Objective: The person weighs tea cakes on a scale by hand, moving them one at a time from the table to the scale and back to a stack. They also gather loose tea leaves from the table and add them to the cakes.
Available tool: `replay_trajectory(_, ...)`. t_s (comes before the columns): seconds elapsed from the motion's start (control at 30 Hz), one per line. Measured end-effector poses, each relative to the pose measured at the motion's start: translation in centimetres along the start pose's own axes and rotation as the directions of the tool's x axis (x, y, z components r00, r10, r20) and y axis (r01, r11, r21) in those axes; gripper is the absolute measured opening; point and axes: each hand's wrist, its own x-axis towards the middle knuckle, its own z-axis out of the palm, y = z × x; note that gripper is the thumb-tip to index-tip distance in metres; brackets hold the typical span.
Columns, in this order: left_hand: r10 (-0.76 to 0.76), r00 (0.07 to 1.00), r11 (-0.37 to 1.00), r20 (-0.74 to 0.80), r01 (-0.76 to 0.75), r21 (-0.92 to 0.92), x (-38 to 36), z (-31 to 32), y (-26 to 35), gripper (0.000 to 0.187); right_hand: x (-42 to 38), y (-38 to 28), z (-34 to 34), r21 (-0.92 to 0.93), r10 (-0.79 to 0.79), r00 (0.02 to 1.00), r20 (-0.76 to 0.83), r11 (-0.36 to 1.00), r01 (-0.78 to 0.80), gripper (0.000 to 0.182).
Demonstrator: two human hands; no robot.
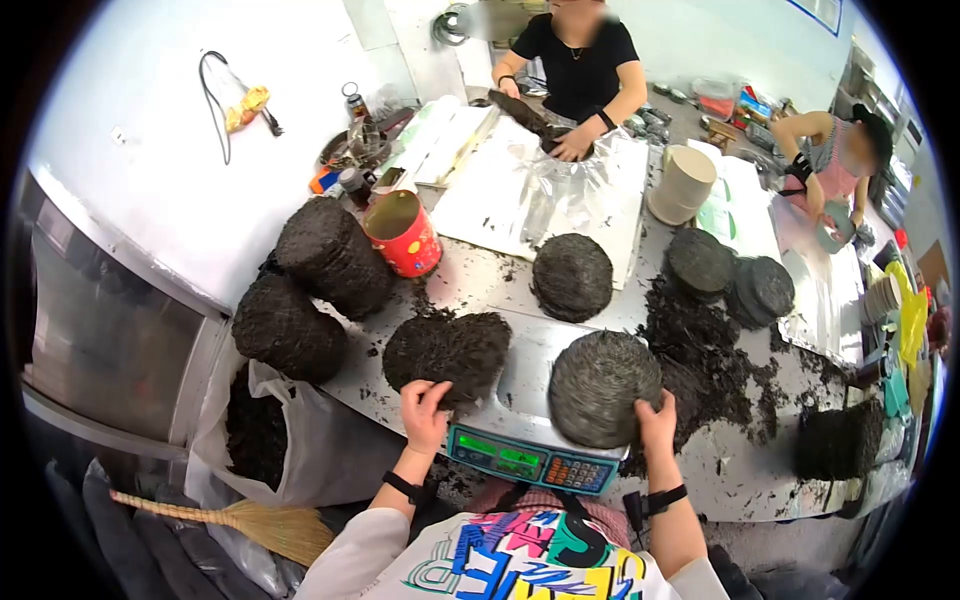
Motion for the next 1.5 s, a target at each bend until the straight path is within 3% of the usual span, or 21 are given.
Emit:
replay_trajectory(0.07, 0.046, 0.968, 0.993, 0.245, -0.018, -0.116, 0.0, 1.1, 3.0, 0.044, 0.1, -1.7, -2.4, 0.139, 0.196, 0.956, -0.219, 0.976, -0.168, 0.064)
replay_trajectory(0.1, 0.068, 0.957, 0.988, 0.282, -0.026, -0.151, -0.9, 2.3, 4.3, 0.046, 2.3, 1.4, -4.5, 0.264, 0.165, 0.959, -0.229, 0.959, -0.103, 0.065)
replay_trajectory(0.2, 0.205, 0.898, 0.947, 0.389, -0.082, -0.311, -0.4, 3.8, 8.5, 0.045, 0.5, -1.9, -3.1, 0.604, 0.179, 0.984, -0.017, 0.786, -0.132, 0.064)
replay_trajectory(0.27, 0.257, 0.905, 0.913, 0.34, -0.113, -0.392, -0.6, 4.8, 10.5, 0.035, -1.7, -4.2, 0.6, 0.534, 0.139, 0.989, -0.055, 0.841, -0.089, 0.061)
replay_trajectory(0.37, 0.297, 0.93, 0.868, 0.216, -0.169, -0.467, -1.6, 4.8, 10.5, 0.013, -1.7, -1.8, 4.0, 0.275, -0.138, 0.99, -0.027, 0.951, 0.14, 0.055)
replay_trajectory(0.43, 0.164, 0.969, 0.947, 0.183, -0.102, -0.306, -2.5, 3.1, 9.0, 0.006, -3.0, -2.8, 3.3, -0.041, -0.353, 0.934, -0.046, 0.935, 0.352, 0.049)
replay_trajectory(0.53, -0.036, 0.988, 0.977, 0.151, 0.067, -0.204, -4.1, 0.8, 5.9, 0.012, -1.4, 0.1, -1.7, -0.485, -0.533, 0.814, -0.232, 0.788, 0.378, 0.04)
replay_trajectory(0.57, -0.052, 0.99, 0.99, 0.13, 0.068, -0.122, -4.5, 0.1, 5.0, 0.011, 0.6, 3.8, -3.7, -0.453, -0.489, 0.791, -0.368, 0.837, 0.306, 0.041)
replay_trajectory(0.63, -0.184, 0.973, 0.973, 0.136, 0.2, -0.111, -4.9, -0.9, 4.7, 0.009, 3.0, 8.5, -7.6, -0.481, -0.274, 0.802, -0.531, 0.877, -0.018, 0.057)
replay_trajectory(0.7, -0.286, 0.952, 0.948, 0.108, 0.298, -0.111, -4.7, -1.2, 4.7, 0.008, 3.6, 9.8, -8.1, -0.504, -0.11, 0.766, -0.633, 0.81, -0.3, 0.088)
replay_trajectory(0.73, -0.305, 0.946, 0.943, 0.11, 0.316, -0.105, -4.4, -1.5, 5.1, 0.008, 4.1, 10.4, -8.3, -0.556, -0.029, 0.808, -0.589, 0.74, -0.378, 0.095)
replay_trajectory(0.8, -0.306, 0.943, 0.942, 0.13, 0.32, -0.103, -3.9, -1.8, 5.2, 0.009, 4.6, 11.8, -8.9, -0.506, -0.098, 0.876, -0.472, 0.844, -0.178, 0.09)
replay_trajectory(0.87, -0.25, 0.964, 0.96, 0.088, 0.259, -0.106, -3.4, -1.9, 4.8, 0.009, 4.4, 10.1, -8.6, -0.527, -0.113, 0.897, -0.428, 0.838, -0.146, 0.074)
replay_trajectory(0.93, -0.304, 0.946, 0.943, 0.112, 0.316, -0.101, -2.8, -2.4, 4.6, 0.009, 3.7, 8.2, -9.3, -0.345, -0.177, 0.945, -0.273, 0.936, 0.076, 0.042)
replay_trajectory(1.0, -0.328, 0.939, 0.935, 0.102, 0.338, -0.11, -2.0, -2.2, 4.3, 0.009, 4.2, 8.6, -10.8, -0.201, -0.205, 0.919, -0.336, 0.969, 0.143, 0.04)
replay_trajectory(1.07, -0.345, 0.933, 0.909, 0.099, 0.359, -0.211, -1.0, -1.5, 3.8, 0.009, 2.1, 3.5, -11.3, -0.162, -0.233, 0.937, -0.259, 0.967, 0.195, 0.043)
replay_trajectory(1.13, -0.38, 0.916, 0.859, 0.127, 0.4, -0.32, 0.6, -0.9, 4.2, 0.01, 0.2, -1.0, -9.9, -0.146, -0.403, 0.857, -0.322, 0.915, 0.375, 0.027)
replay_trajectory(1.27, -0.353, 0.917, 0.801, 0.188, 0.4, -0.446, 4.1, 0.6, 5.2, 0.01, 0.0, -4.9, -9.4, -0.065, -0.444, 0.808, -0.387, 0.888, 0.456, 0.033)
replay_trajectory(1.4, -0.36, 0.879, 0.701, 0.313, 0.477, -0.53, 5.3, 4.7, 4.0, 0.026, 5.6, 1.8, -12.5, -0.501, -0.558, 0.739, -0.378, 0.794, 0.343, 0.055)
replay_trajectory(1.47, -0.387, 0.828, 0.671, 0.405, 0.555, -0.493, 3.9, 8.3, 3.0, 0.052, 3.0, 0.8, -9.4, -0.335, -0.493, 0.794, -0.354, 0.86, 0.385, 0.052)
replay_trajectory(1.5, -0.418, 0.752, 0.63, 0.51, 0.645, -0.434, 3.9, 9.7, 3.8, 0.058, -0.9, -2.5, -5.7, -0.086, -0.322, 0.903, -0.285, 0.947, 0.311, 0.048)
